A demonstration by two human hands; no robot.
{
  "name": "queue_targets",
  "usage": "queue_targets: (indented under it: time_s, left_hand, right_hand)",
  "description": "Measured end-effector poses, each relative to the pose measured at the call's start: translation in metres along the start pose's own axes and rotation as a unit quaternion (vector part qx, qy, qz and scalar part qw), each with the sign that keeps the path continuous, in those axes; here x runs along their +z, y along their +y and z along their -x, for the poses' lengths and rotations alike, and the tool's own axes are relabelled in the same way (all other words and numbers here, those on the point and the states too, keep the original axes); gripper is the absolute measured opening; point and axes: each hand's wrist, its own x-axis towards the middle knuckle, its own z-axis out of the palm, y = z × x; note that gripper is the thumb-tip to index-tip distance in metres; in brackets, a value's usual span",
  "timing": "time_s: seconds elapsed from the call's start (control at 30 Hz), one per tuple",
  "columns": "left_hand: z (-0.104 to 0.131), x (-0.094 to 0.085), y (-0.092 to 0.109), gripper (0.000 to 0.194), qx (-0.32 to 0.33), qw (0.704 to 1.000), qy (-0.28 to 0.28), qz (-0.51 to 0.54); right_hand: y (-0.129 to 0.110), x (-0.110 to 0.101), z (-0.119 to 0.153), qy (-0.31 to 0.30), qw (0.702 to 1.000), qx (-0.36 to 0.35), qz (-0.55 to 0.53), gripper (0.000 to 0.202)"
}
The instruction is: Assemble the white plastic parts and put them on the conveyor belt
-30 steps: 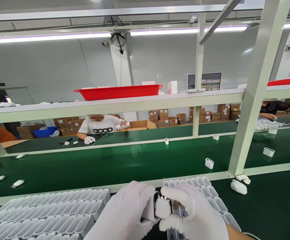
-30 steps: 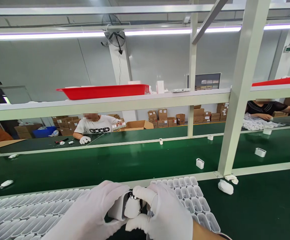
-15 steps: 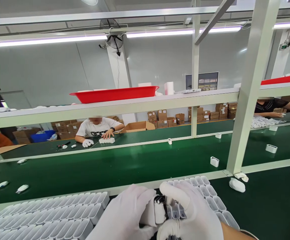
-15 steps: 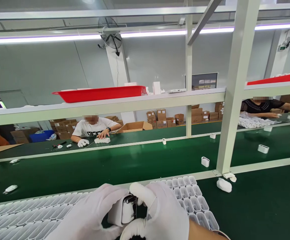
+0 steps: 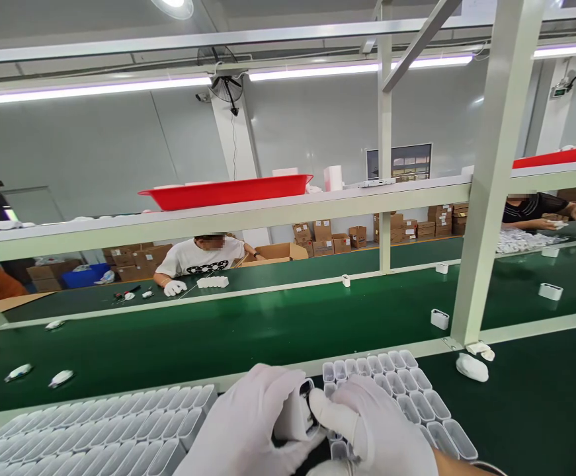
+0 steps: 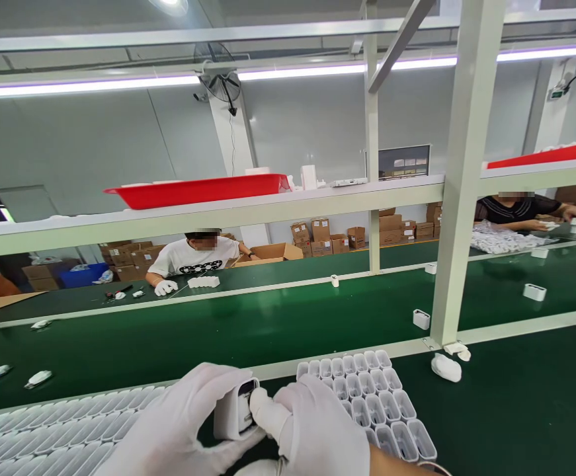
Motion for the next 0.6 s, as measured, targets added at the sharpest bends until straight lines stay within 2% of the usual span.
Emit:
queue_targets:
  time_s: [0.17,0.27,0.37,0.47,0.6]
  left_hand:
    - [-0.007,0.008,-0.010,0.021,0.017,1.000,-0.003,-0.008]
    - [-0.011,0.015,-0.016,0.022,0.027,1.000,0.013,-0.001]
    - [-0.014,0.018,-0.022,0.022,0.047,0.998,0.023,0.027]
    - [-0.017,0.017,-0.030,0.020,0.056,0.996,0.027,0.069]
    - [-0.025,0.017,-0.041,0.028,-0.012,0.988,0.043,0.150]
  right_hand:
    - [-0.008,-0.007,-0.011,-0.104,0.978,0.137,-0.120,0.039]
    - [-0.015,-0.017,-0.020,-0.143,0.956,0.184,-0.180,0.041]
    - [-0.019,-0.026,-0.026,-0.175,0.938,0.214,-0.211,0.028]
    - [-0.020,-0.031,-0.027,-0.182,0.934,0.231,-0.205,0.026]
    - [-0.019,-0.027,-0.022,-0.141,0.944,0.219,-0.200,0.054]
